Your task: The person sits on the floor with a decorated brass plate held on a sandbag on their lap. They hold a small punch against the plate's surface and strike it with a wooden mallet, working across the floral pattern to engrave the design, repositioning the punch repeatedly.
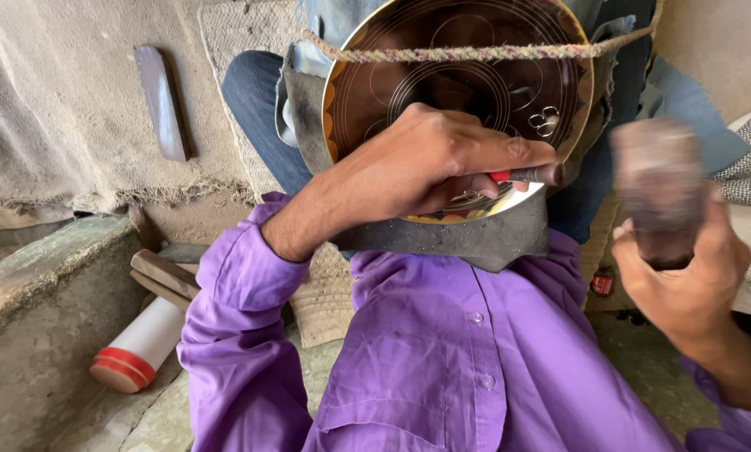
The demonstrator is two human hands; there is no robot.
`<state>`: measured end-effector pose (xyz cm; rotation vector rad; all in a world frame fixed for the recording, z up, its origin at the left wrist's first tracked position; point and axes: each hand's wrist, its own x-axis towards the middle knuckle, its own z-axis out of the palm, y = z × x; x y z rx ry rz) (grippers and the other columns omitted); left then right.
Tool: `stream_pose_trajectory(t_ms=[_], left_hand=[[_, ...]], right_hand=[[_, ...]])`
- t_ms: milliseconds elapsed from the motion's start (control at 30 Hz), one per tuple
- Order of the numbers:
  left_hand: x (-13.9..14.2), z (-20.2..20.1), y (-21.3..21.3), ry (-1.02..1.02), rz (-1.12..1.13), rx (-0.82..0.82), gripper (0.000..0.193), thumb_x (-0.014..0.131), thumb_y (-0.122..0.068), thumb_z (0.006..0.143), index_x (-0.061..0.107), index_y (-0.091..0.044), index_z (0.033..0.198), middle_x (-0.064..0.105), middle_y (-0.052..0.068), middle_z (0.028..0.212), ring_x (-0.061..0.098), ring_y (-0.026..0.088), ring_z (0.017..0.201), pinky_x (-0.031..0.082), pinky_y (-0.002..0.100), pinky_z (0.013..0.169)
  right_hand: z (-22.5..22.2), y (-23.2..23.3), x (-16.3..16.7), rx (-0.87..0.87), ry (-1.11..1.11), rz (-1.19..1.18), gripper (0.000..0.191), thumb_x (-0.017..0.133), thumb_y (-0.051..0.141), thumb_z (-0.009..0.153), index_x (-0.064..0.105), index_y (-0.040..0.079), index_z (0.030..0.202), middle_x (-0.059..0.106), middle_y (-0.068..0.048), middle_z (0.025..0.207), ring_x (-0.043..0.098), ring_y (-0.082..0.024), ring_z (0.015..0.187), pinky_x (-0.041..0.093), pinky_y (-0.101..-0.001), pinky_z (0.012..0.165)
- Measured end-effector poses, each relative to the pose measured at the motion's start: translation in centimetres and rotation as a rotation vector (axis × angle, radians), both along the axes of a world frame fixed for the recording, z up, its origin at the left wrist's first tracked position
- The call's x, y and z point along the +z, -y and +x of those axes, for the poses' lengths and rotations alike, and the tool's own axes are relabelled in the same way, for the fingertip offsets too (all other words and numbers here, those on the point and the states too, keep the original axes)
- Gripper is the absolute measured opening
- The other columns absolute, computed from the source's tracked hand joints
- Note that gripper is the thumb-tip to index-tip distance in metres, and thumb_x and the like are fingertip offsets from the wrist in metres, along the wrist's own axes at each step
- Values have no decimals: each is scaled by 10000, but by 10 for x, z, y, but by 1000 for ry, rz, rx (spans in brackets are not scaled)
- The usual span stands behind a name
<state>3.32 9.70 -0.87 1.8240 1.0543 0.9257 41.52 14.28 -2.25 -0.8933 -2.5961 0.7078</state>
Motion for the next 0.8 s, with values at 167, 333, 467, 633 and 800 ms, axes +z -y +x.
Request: stream_pose_trajectory(t_ms=[167,333,467,633,800], left_hand=[[-2,-4,-11,61,49,-181,543,747,-118,964,584,-104,1482,700,78,1387,716,295,1212,614,395,979],[8,-1,-11,-5,42,-188,539,767,-78,871,630,-107,1391,726,69,1329,725,300,1180,599,404,875],[26,2,21,128,-110,260,460,754,4,930,564,-71,1343,727,85,1238,755,259,1093,621,347,929],[21,5,39,111,-137,454,496,774,-1,979,541,-91,1407,744,59,1180,776,208,1081,639,283,919],[17,1,37,-9,-55,416,526,780,0,951,562,-87,1421,730,60,1194,747,237,1029,605,327,893]], right_hand=[[-5,23,-17,-160,-140,-151,756,747,-49,987,329,75,1604,600,-220,1169,670,-256,865,573,-327,759],[-10,22,-19,-62,12,25,771,768,-77,867,372,91,1507,691,-196,1034,740,-282,851,607,-374,743],[-16,17,-15,-142,-155,-173,859,741,-50,943,256,2,1650,699,-142,994,732,-238,863,604,-370,794],[-21,-7,-9,-4,13,150,887,801,-55,873,331,30,1621,651,-251,1023,673,-342,828,554,-424,715],[-12,-23,9,-87,-129,-180,658,744,-55,1042,328,14,1547,633,-211,1112,685,-223,942,561,-337,789]])
